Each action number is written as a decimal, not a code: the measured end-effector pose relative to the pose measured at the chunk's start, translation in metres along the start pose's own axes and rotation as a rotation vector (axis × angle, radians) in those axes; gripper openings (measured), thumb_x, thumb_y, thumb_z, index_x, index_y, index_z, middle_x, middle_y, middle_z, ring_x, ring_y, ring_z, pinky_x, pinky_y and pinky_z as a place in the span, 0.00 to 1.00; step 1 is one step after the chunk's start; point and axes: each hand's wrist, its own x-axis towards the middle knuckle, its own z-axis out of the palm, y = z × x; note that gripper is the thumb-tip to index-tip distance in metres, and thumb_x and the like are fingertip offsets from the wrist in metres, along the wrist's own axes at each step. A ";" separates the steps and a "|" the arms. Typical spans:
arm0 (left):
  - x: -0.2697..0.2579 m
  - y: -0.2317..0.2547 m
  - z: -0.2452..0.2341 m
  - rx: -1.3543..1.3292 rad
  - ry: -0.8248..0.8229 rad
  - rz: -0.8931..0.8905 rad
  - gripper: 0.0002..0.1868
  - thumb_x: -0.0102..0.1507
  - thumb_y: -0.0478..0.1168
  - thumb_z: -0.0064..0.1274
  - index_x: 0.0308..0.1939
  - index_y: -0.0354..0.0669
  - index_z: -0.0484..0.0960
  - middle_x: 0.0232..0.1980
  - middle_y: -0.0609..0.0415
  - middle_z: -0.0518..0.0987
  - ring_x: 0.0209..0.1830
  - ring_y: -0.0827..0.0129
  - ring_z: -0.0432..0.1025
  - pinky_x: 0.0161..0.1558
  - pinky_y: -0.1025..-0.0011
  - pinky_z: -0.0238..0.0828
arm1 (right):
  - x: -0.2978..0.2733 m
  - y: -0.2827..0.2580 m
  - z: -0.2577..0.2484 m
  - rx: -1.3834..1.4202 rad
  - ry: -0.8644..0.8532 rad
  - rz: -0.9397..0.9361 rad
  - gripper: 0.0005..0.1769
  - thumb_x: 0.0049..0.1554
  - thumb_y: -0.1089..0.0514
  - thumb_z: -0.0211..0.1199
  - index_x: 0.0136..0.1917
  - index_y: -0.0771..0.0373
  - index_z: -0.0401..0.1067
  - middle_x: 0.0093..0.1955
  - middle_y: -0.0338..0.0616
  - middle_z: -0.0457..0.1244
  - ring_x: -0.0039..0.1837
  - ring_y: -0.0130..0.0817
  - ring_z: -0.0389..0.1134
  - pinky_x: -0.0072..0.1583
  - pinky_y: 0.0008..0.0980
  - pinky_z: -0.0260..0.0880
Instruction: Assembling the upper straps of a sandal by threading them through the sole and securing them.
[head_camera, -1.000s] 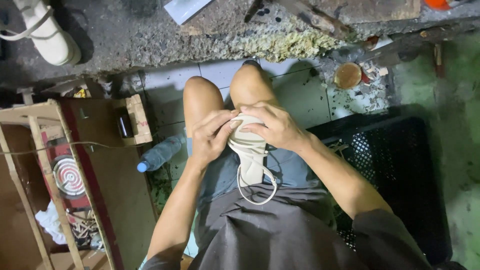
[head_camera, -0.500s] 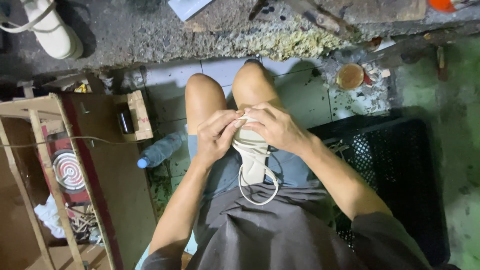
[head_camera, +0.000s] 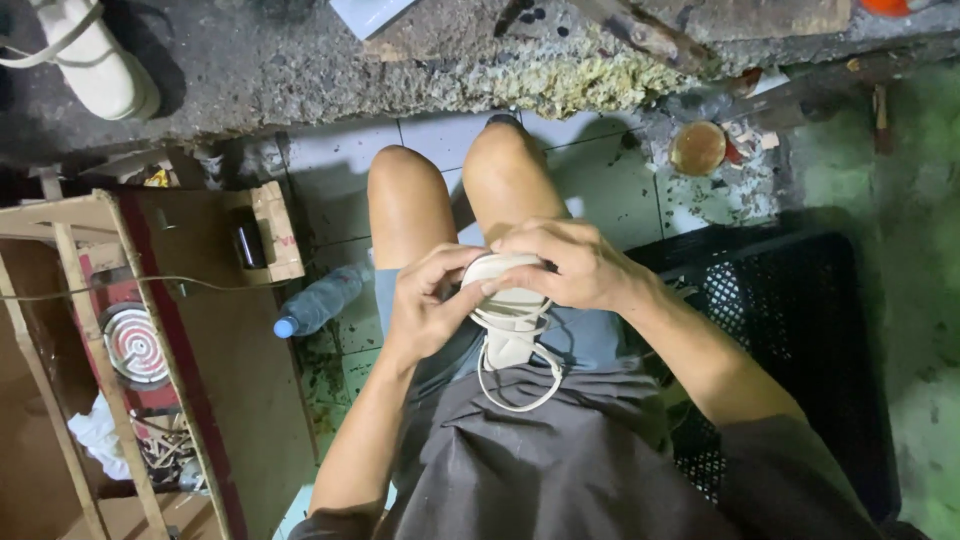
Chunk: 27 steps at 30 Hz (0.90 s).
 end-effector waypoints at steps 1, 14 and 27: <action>0.000 -0.001 0.000 0.003 0.003 0.003 0.17 0.56 0.25 0.64 0.49 0.29 0.83 0.40 0.43 0.80 0.39 0.68 0.75 0.40 0.66 0.77 | 0.003 -0.002 0.004 0.002 -0.001 -0.004 0.11 0.54 0.63 0.72 0.50 0.67 0.75 0.40 0.49 0.66 0.35 0.43 0.70 0.38 0.35 0.71; -0.016 -0.030 0.015 -0.257 0.062 -0.303 0.15 0.55 0.23 0.64 0.45 0.29 0.84 0.37 0.51 0.82 0.36 0.76 0.76 0.33 0.76 0.81 | 0.004 0.005 0.004 -0.141 -0.047 -0.114 0.03 0.58 0.63 0.67 0.42 0.64 0.76 0.40 0.44 0.65 0.34 0.40 0.68 0.35 0.36 0.71; -0.003 -0.023 0.012 -0.187 0.051 -0.324 0.15 0.56 0.24 0.64 0.47 0.34 0.85 0.33 0.54 0.77 0.37 0.70 0.78 0.32 0.74 0.82 | 0.014 0.020 0.002 -0.159 -0.250 -0.166 0.11 0.61 0.62 0.61 0.36 0.62 0.68 0.35 0.42 0.56 0.33 0.45 0.63 0.35 0.39 0.67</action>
